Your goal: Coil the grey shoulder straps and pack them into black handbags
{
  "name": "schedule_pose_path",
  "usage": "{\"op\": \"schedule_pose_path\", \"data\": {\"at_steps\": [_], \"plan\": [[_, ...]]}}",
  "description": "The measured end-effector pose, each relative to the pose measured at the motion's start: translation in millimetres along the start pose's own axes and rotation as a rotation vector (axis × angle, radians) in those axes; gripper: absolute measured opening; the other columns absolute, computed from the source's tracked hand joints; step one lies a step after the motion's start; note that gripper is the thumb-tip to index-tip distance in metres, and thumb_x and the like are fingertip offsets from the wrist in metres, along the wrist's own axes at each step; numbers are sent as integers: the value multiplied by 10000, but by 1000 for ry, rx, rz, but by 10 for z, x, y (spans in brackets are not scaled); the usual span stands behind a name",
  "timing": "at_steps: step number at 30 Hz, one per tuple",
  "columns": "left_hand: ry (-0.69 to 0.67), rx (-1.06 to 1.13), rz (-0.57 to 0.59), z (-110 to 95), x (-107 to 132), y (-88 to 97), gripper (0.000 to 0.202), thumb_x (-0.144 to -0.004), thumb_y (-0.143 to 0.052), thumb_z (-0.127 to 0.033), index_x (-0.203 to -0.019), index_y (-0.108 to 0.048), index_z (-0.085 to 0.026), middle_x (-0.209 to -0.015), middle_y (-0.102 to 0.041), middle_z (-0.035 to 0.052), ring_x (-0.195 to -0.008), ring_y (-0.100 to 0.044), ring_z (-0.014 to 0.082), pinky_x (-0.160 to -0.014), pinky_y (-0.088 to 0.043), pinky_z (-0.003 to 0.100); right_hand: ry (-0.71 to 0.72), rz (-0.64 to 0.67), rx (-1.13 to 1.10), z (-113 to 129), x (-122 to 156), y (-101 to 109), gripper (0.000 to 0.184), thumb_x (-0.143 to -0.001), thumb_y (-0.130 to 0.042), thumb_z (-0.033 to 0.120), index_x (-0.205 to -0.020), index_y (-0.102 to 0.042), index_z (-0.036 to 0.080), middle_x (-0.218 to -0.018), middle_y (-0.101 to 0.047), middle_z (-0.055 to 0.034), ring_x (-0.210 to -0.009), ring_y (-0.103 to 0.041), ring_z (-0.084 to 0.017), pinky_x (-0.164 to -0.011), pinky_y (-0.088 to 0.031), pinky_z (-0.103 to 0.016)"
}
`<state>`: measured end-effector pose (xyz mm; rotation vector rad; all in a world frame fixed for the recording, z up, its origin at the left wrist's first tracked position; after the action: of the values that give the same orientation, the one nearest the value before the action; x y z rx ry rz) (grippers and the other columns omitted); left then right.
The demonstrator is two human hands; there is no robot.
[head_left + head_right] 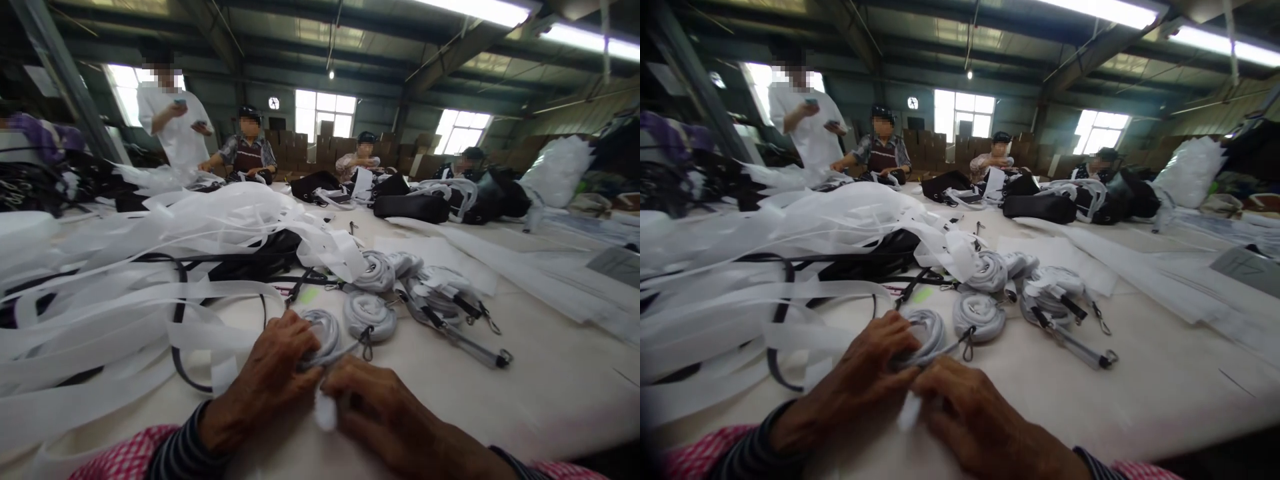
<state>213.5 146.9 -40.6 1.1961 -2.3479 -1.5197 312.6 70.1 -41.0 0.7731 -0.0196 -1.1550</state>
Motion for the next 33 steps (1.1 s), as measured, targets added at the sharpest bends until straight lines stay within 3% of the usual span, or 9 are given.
{"op": "schedule_pose_path", "data": {"at_steps": [3, 6, 10, 14, 17, 23, 28, 30, 33], "plan": [[-35, -115, 64, -31, 4, -118, 103, -875, -696, -188, -803, -624, -176, -909, -636, 31, -938, -504, 231, -807, -332, 377, -61, -62, -50, -203, -46, -18, 121, -948, -637, 93, -958, -703, 195, -905, -683, -9, -853, -645, -137, -801, -481, -232], [-32, -138, 69, -26, 7, -127, 174, -912, -695, -246, -781, -607, -175, -883, -625, 27, -926, -501, 228, -790, -325, 376, -38, -2, -15, -152, -73, -84, 127, -960, -621, 86, -983, -700, 183, -993, -666, -30, -915, -634, -136, -820, -479, -226], [-58, -118, 44, -33, 17, -89, 183, -948, -675, -309, -834, -623, -176, -890, -618, 29, -926, -498, 229, -797, -326, 382, 10, 220, 137, 93, -25, -209, 258, -969, -555, 50, -1168, -640, 190, -1179, -637, -53, -1127, -568, -168, -989, -446, -263], [-61, -126, 34, -42, 22, -67, 172, -936, -687, -310, -838, -623, -185, -870, -626, 27, -928, -519, 231, -789, -340, 378, 25, 361, 323, 227, -29, -279, 147, -961, -660, 157, -1095, -610, 193, -1199, -624, -38, -1128, -531, -193, -976, -437, -291], [-84, -150, -16, -79, 35, -11, 118, -895, -700, -266, -840, -617, -201, -876, -651, 22, -936, -545, 233, -799, -362, 374, 150, 410, 486, 374, -66, -340, 55, -1024, -612, 222, -1005, -594, 174, -1113, -633, -35, -1028, -541, -175, -873, -454, -289], [-94, -124, -10, -59, 33, -20, 90, -901, -655, -249, -838, -614, -199, -893, -650, 27, -928, -525, 235, -803, -361, 376, 452, 433, 764, 509, -26, -491, 198, -1055, -464, 135, -913, -601, 135, -963, -623, -88, -867, -529, -195, -695, -457, -322], [-31, -157, 81, -52, 10, -77, 123, -936, -656, -267, -860, -648, -172, -927, -644, 56, -954, -529, 258, -800, -372, 388, 96, -9, 149, 174, -213, -92, 156, -1019, -519, 155, -938, -652, 162, -1036, -674, -80, -950, -624, -169, -837, -500, -276], [-26, -174, 102, -65, 7, -81, 81, -934, -649, -242, -913, -663, -165, -957, -652, 67, -983, -534, 267, -832, -387, 401, -141, -157, -93, -120, -226, 0, 151, -990, -606, 252, -885, -670, 163, -921, -673, -57, -810, -628, -148, -707, -500, -242], [-24, -206, 158, -49, 16, -94, 107, -936, -627, -267, -931, -651, -163, -983, -658, 86, -990, -539, 283, -842, -401, 420, -439, -227, -393, -476, -207, -83, 264, -934, -667, 410, -864, -656, 155, -783, -679, -42, -573, -571, -113, -447, -378, -186]]}}
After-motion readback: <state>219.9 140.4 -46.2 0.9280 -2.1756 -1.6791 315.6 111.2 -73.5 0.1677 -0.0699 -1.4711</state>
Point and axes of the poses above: each hand's wrist, its own x-axis away from the middle knuckle, its own y-axis out of the back of the hand, z = x × y, the point moved 10 cm from there along -x, towards the middle knuckle
